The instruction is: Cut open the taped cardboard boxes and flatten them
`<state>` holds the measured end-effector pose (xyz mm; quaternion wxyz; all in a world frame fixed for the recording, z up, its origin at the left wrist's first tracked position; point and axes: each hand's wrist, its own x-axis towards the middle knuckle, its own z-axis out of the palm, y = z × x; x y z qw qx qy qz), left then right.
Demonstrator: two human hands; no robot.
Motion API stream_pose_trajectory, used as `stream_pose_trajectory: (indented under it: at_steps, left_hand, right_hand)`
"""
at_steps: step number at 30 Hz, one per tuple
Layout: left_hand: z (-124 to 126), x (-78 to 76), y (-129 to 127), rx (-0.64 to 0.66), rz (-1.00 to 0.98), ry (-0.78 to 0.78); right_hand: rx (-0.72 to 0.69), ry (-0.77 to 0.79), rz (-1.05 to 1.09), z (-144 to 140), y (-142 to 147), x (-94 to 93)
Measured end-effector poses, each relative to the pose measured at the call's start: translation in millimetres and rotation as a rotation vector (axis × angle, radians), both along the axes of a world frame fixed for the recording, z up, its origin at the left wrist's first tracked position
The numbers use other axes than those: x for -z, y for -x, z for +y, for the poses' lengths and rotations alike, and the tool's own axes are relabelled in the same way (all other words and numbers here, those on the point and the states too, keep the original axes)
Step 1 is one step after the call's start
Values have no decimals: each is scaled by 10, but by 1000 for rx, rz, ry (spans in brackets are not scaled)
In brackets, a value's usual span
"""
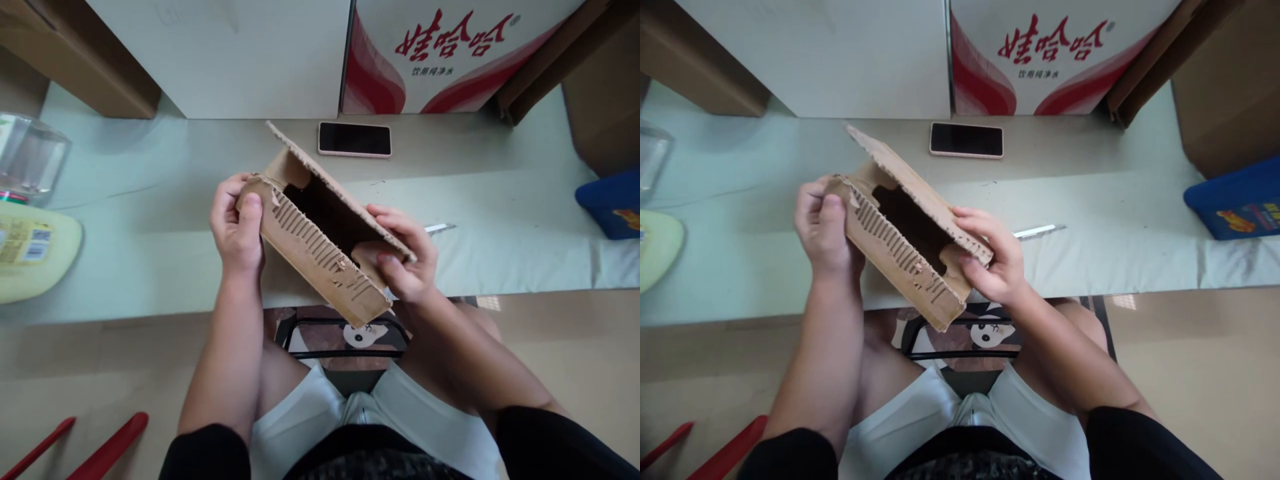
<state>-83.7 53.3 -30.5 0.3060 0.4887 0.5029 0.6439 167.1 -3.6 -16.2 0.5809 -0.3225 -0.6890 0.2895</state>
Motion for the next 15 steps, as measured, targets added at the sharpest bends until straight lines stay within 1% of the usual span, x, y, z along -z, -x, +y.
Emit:
stream_pose_trajectory:
  at_steps: [2,4,7,11,13,15]
  left_hand:
    - [-11,-41,-31,-8,1,-39]
    - [-22,-74,-57,-18,3,-44]
    - [-22,-94,-65,-64,-4,-48]
    - [0,-105,-28,-150,-13,-110]
    - [4,-112,-16,-158,-12,-132]
    - [-1,-114,-18,-143,-8,-148]
  right_hand:
    - [77,72,28,-9,3,9]
    - [139,133,45,-5,4,21]
    - [190,189,77,23,-8,65]
    - [252,252,133,67,-63,174]
    - [255,256,149,81,-89,207]
    - [197,229,132,86,-103,201]
